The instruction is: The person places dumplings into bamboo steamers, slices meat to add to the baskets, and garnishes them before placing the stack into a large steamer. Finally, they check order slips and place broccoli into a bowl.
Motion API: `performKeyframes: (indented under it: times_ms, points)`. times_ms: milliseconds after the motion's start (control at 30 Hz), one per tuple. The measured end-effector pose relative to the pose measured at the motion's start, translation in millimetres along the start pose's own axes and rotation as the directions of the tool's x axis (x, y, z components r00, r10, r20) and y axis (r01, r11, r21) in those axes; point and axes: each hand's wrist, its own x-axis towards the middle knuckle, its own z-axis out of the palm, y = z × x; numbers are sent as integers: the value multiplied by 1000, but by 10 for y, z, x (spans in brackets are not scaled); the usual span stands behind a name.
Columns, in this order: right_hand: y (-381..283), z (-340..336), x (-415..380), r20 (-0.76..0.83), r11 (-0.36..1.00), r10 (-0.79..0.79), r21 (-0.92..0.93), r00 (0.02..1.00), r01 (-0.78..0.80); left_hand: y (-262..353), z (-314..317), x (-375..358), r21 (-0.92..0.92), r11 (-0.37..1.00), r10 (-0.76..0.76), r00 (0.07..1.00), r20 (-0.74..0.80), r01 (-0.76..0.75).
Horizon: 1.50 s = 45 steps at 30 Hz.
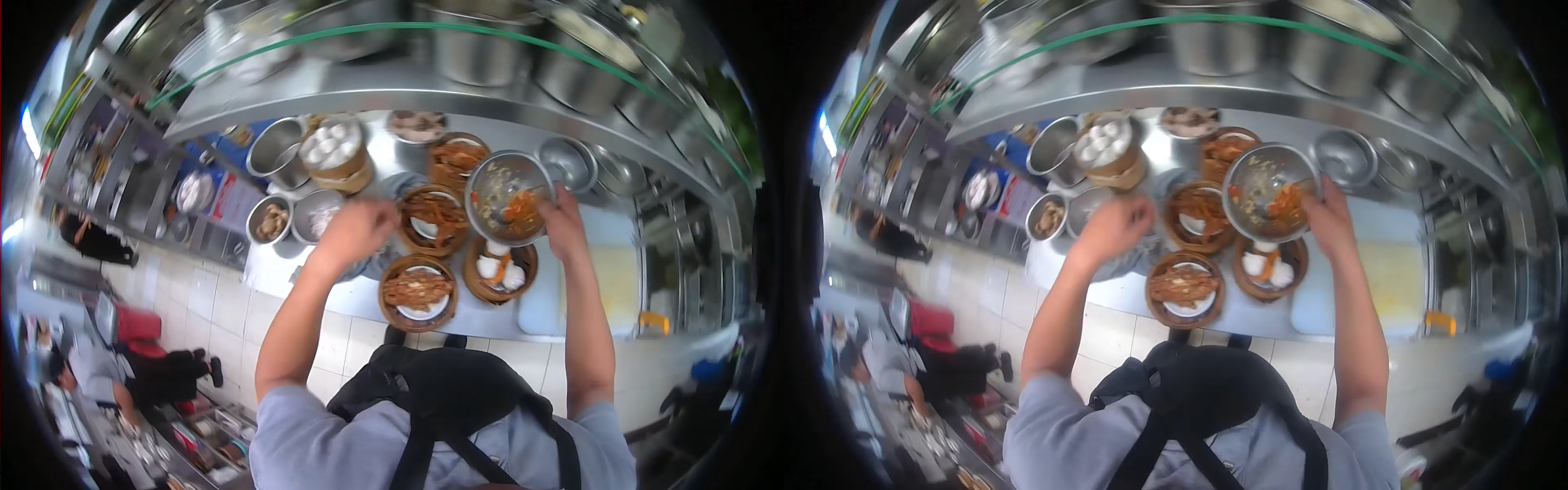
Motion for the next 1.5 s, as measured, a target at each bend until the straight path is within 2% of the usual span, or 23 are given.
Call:
performKeyframes:
  times_ms: [67, 133, 233, 300, 367, 433, 467, 567, 600, 800, 900, 967, 1000, 1033, 1067, 1133, 1167, 1200, 1233, 1300, 1400, 1433, 1500]
  points:
    - [-215, 547, 58, -37, 994, -47, -101, 998, 43, -318, -85, -575, 65, 976, -217, 959, 182, 209]
    - [-463, 1289, 88, 265, 995, -32, -78, 964, 55, -828, 119, -999, 279, 920, -330, 927, 178, 274]
    - [-718, 2449, 145, 364, 995, 63, 55, 929, -89, -1354, 550, -1341, 457, 871, -192, 981, -27, 183]
    - [-764, 3154, 258, 372, 992, 69, 75, 926, -104, -1624, 719, -1433, 440, 883, -157, 987, -46, 161]
    - [-740, 3698, 316, 378, 996, 52, 45, 924, -74, -1826, 815, -1523, 250, 963, -66, 985, -158, 105]
    - [-760, 4095, 234, 519, 993, 108, -14, 848, -118, -1916, 840, -1613, 185, 976, -94, 989, -115, 114]
    - [-664, 4281, 220, 535, 989, 87, -148, 840, -9, -1952, 847, -1641, 166, 984, -39, 990, -135, 62]
    - [-571, 4608, 52, 595, 984, 126, -178, 794, -23, -2017, 801, -1718, 96, 995, 46, 986, -158, -31]
    - [-597, 4652, 33, 594, 980, 192, -158, 781, -121, -2031, 782, -1744, 68, 995, 80, 983, -168, -69]
    - [-269, 5099, -51, 415, 956, 292, -109, 862, -271, -2159, 676, -1836, -67, 983, 158, 975, -159, -170]
    - [7, 5030, -66, 467, 952, 273, -7, 841, -305, -2208, 727, -1791, -134, 979, 142, 985, -100, -155]
    - [-230, 4673, -415, 368, 973, 118, -228, 922, -34, -2164, 690, -1753, -142, 979, 129, 985, -117, -146]
    - [163, 4527, -533, 267, 849, -382, -277, 885, 450, -2109, 633, -1736, -151, 977, 131, 983, -126, -150]
    - [118, 4263, -800, 270, 846, -436, -202, 859, 493, -2023, 542, -1708, -184, 970, 133, 982, -138, -157]
    - [-132, 3909, -1082, 408, 923, -239, -186, 881, 336, -1934, 473, -1681, -182, 967, 148, 975, -163, -177]
    - [-408, 3223, -1683, 451, 964, -27, -225, 892, 143, -1788, 503, -1601, -183, 959, 187, 969, -163, -215]
    - [-249, 2853, -1919, 417, 900, 14, -401, 909, 170, -1720, 541, -1555, -372, 919, 117, 992, -54, -129]
    - [51, 2601, -2138, 186, 913, -25, -395, 982, 98, -1660, 568, -1508, -530, 848, 55, 996, 64, -12]
    - [148, 2297, -2273, 39, 966, 91, -245, 995, -79, -1574, 651, -1428, -522, 853, 62, 996, 69, -17]
    - [674, 1844, -2311, -344, 953, 248, -84, 906, -293, -1374, 878, -1249, -741, 611, -84, 953, 292, 280]
    - [1002, 1726, -2137, -443, 936, 348, 119, 826, -331, -1097, 1041, -962, -611, 671, -128, 877, 462, 420]
    - [978, 1757, -2116, -430, 937, 349, 131, 833, -325, -1090, 1124, -964, -601, 681, -141, 880, 454, 419]
    - [846, 1821, -2119, -238, 924, 370, 191, 898, -330, -1077, 1305, -964, -421, 902, -32, 987, 159, 97]
